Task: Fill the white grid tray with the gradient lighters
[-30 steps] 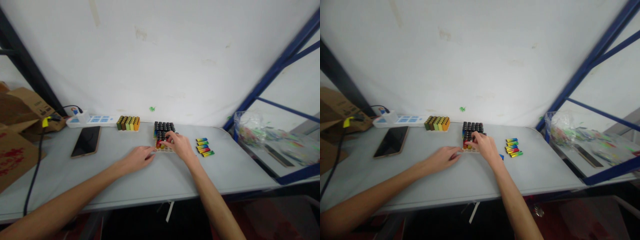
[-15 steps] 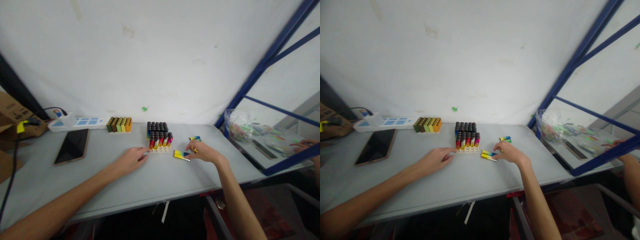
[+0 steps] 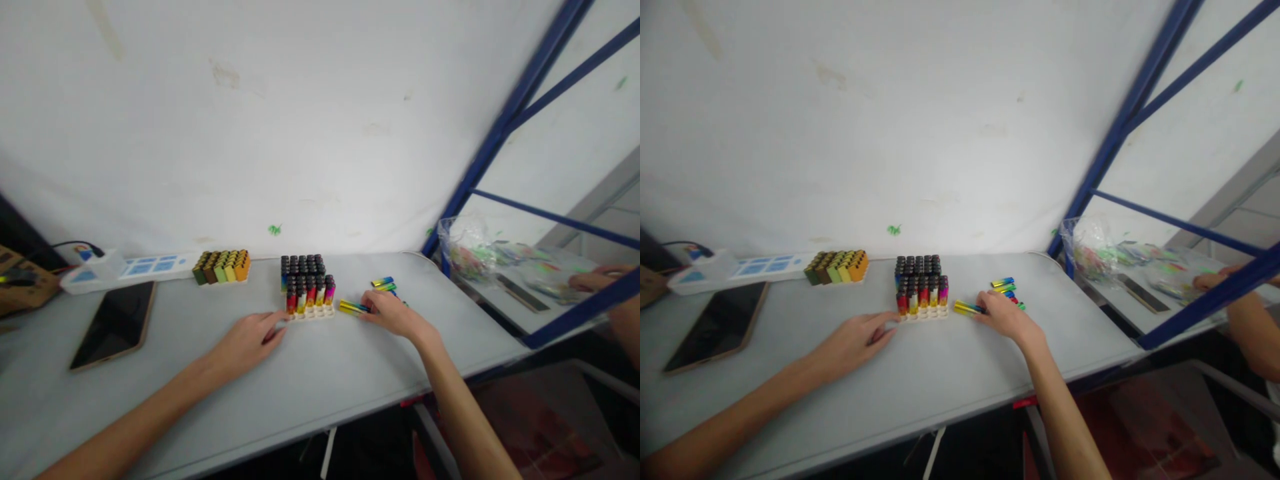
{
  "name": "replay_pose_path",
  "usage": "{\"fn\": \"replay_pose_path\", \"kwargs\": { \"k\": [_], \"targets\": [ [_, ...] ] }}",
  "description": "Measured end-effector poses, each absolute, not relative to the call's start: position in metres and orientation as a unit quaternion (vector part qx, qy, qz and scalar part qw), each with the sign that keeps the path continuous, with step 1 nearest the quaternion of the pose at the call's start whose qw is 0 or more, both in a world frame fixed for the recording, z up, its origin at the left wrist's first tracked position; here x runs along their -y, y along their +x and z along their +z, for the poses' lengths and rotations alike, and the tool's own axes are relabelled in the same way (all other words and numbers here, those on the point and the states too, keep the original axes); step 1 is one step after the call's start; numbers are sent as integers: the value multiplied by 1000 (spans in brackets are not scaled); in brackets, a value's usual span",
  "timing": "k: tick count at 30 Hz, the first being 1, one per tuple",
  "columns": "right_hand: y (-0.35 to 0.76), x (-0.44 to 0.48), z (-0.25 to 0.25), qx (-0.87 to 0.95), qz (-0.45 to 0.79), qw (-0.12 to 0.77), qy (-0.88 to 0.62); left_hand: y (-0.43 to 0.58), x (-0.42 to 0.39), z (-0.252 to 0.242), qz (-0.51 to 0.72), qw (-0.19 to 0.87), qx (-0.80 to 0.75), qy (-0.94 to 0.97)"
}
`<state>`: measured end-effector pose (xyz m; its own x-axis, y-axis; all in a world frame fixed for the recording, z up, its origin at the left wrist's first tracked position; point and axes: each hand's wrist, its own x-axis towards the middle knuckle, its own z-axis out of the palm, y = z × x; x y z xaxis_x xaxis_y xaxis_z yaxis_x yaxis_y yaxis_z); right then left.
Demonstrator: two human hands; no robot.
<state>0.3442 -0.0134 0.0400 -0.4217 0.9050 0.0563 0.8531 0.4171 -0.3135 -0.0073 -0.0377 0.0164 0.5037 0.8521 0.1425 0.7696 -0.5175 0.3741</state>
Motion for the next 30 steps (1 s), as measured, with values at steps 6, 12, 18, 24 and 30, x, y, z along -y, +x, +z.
{"fn": "replay_pose_path", "kwargs": {
  "k": [6, 12, 18, 24, 30],
  "targets": [
    [366, 11, 42, 827, 72, 163, -533, -6, 39, 20, 149, 142, -474, 856],
    [387, 11, 15, 773, 42, 174, -608, -5, 41, 24, 149, 144, -474, 856],
    [372, 6, -2, 798, 21, 135, -587, -7, 40, 20, 159, 134, -470, 858],
    [358, 0, 1, 832, 4, 148, -535, -7, 40, 20, 163, 134, -468, 858],
    [355, 0, 7, 857, 39, 172, -484, -6, 42, 23, 154, 136, -468, 860]
  ]
}}
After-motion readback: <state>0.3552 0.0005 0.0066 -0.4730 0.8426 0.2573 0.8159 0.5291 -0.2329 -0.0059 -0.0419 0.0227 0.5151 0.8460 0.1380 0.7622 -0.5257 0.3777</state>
